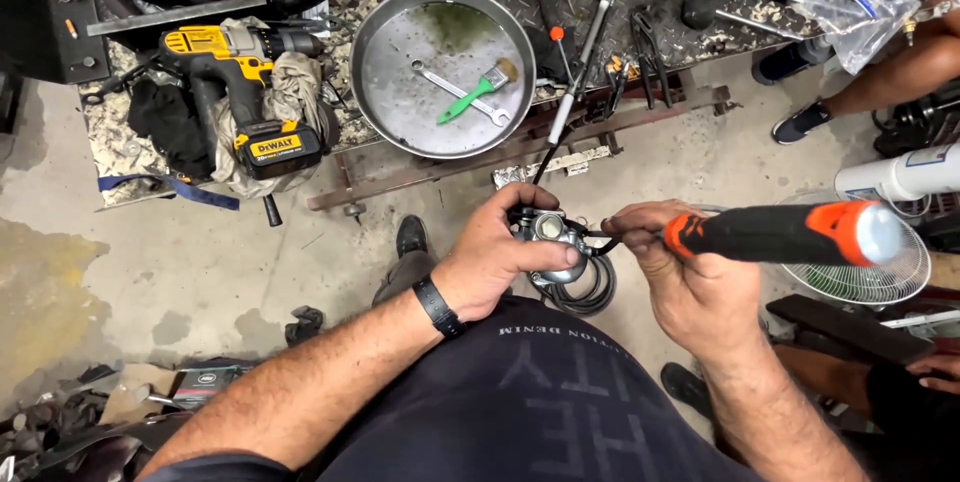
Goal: Servicing and reassembling a motorcycle carburetor at a repair station.
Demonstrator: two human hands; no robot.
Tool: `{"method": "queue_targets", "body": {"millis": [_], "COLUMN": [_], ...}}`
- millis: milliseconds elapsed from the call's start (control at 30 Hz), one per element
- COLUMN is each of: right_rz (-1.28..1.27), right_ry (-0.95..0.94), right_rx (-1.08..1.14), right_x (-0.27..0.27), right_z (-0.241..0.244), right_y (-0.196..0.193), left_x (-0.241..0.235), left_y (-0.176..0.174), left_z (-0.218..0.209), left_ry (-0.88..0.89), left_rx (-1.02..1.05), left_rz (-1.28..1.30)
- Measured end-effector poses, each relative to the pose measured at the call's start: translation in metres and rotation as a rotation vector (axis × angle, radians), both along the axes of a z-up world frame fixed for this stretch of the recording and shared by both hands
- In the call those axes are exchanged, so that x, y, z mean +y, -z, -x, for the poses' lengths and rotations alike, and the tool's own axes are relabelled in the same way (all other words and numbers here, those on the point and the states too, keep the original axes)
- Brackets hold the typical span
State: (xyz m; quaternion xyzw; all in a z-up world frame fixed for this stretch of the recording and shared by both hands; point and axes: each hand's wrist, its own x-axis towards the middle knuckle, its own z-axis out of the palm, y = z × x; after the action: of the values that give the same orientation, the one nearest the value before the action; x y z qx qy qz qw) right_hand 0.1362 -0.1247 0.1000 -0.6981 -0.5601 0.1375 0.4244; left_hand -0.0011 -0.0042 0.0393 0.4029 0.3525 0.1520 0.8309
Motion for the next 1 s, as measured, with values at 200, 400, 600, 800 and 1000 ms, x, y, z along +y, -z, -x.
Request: {"method": "queue_targets", "body": {"millis": [200, 400, 600, 800, 1000], "right_rz": [-0.146, 0.109, -0.039, 0.125, 0.026], "right_ry": [-0.003, -0.269, 0.064, -0.216, 0.16], "right_rx": [-0.028, 0.1, 0.088, 0.277, 0.382], "right_x": [0.011, 0.011, 0.017, 0.009, 0.011], "right_z": [-0.007, -0.005, -0.003, -0.007, -0.003], "right_y": [0.011, -0.021, 0.013, 0.001, 0.011], "left_x": [-0.009, 0.001, 0.002, -0.002, -0.003], "left_y": [0.022, -0.006, 0.001, 0.023, 0.029], "left_z": [-0.002, 0.001, 0.001, 0.01, -0.003], "left_ry": [-0.083, -0.013, 0.0, -0.053, -0.04], "left_rx": [-0.107, 0.05, 0.066, 0.019, 0.065], "left_rz": [0.025, 0.044, 0.079, -0.048, 0.095]}}
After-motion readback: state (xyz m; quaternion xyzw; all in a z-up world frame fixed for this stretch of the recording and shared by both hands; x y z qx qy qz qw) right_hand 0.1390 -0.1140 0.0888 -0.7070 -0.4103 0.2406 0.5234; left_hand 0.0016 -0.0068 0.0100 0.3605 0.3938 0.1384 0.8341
